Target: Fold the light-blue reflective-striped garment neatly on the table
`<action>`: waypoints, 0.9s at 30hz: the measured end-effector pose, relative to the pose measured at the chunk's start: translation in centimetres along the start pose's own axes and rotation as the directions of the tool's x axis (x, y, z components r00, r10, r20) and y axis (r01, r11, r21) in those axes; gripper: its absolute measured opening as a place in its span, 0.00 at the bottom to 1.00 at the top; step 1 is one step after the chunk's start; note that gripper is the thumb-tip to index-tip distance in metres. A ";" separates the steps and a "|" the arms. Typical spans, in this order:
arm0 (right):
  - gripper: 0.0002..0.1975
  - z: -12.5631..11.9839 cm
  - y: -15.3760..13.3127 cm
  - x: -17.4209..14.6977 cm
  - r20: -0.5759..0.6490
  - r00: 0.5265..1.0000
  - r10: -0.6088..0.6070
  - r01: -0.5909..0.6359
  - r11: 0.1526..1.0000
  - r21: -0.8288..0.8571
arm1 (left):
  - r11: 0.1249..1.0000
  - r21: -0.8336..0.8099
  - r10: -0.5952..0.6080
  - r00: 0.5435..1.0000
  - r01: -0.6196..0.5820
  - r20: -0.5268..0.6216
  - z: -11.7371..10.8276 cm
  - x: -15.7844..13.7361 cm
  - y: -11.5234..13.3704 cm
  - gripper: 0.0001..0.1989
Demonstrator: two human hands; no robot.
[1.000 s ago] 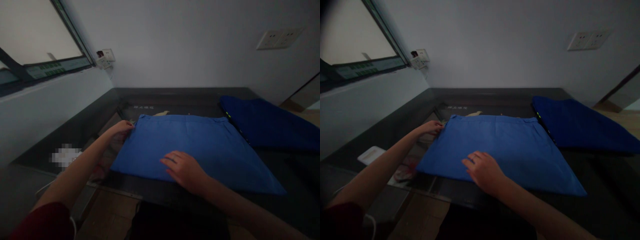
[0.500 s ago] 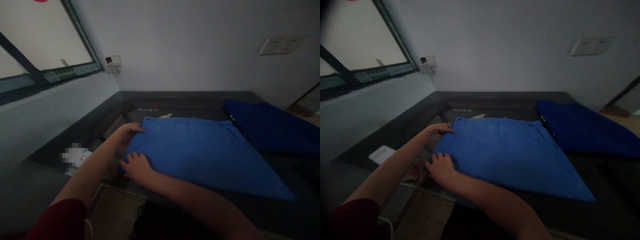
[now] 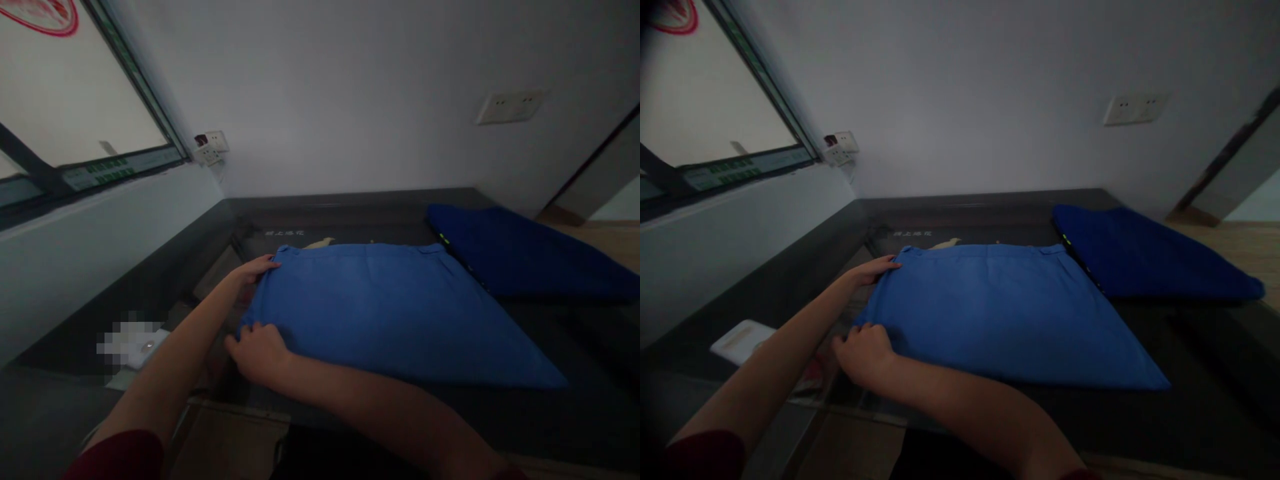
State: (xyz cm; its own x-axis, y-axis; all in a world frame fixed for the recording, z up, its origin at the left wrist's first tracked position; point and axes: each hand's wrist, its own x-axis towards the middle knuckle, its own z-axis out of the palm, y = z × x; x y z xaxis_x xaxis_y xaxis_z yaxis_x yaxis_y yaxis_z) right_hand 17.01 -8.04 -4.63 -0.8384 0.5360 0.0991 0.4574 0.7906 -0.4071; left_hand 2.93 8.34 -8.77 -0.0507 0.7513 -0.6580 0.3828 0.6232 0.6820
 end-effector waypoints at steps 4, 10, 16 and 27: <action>0.09 0.5 0.0 0.2 -0.066 0.998 0.006 -0.006 1.000 -0.004 | 0.999 0.040 0.031 0.998 -0.029 -0.057 -0.1 0.9 -0.1 0.34; 0.09 -1.4 0.2 -0.7 -0.152 0.988 0.010 -0.011 1.000 -0.005 | 0.994 0.100 0.056 0.989 -0.043 -0.134 -0.8 2.2 -0.3 0.41; 0.10 -5.9 1.1 -2.6 -0.193 0.981 -0.008 0.011 1.000 0.017 | 0.999 0.009 0.043 0.986 -0.042 -0.161 -1.0 1.8 2.6 0.44; 0.13 -12.7 6.9 -13.4 -0.318 0.896 0.310 -0.249 0.944 0.218 | 0.939 -0.164 0.302 0.953 -0.302 -0.026 8.5 0.4 12.8 0.40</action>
State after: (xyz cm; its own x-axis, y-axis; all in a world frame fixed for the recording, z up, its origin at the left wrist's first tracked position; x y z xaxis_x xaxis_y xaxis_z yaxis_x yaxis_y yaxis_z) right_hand 35.17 -5.98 2.75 -0.5148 0.8195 0.2517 0.5754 0.5480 -0.6071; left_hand 15.63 14.73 -3.02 0.0437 0.9099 -0.4125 0.2231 0.3936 0.8918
